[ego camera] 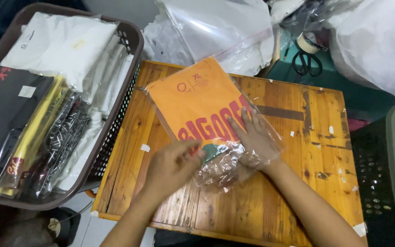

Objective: Folding an orange t-shirt, inserting it into a clear plastic sleeve, and writing on a small adhesive label.

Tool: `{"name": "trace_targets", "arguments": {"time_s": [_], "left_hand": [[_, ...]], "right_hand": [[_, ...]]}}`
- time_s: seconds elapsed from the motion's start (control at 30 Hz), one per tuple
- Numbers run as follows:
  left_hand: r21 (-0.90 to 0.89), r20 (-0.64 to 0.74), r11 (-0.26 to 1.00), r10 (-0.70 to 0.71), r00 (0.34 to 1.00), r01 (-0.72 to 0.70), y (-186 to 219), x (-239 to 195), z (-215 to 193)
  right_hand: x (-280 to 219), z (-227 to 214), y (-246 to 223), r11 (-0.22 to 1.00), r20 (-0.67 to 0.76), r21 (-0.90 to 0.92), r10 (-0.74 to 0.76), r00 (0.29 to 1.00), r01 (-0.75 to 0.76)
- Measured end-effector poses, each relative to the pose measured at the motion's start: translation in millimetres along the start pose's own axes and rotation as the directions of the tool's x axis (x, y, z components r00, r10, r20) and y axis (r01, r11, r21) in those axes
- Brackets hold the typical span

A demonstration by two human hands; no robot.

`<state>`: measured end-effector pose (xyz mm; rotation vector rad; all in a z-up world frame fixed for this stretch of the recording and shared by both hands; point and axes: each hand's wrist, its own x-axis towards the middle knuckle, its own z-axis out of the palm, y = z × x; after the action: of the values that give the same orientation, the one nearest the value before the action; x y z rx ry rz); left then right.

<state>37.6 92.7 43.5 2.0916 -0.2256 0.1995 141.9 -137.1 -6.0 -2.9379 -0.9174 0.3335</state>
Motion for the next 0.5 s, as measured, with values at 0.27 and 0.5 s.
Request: {"name": "trace_targets", "arguments": {"time_s": [0.27, 0.5], "left_hand": [[0.555, 0.078, 0.826, 0.068, 0.995, -0.1, -42.9, 34.9, 2.5], [0.522, 0.194, 0.798, 0.233, 0.953, -0.301, -38.1, 15.4, 18.1]], "right_hand": [[-92.7, -15.8, -8.7, 0.986, -0.244, 0.077, -0.127, 0.961, 0.15], [-87.2, -33.4, 40.9, 0.978, -0.826, 0.195, 0.205, 0.525, -0.075]]}}
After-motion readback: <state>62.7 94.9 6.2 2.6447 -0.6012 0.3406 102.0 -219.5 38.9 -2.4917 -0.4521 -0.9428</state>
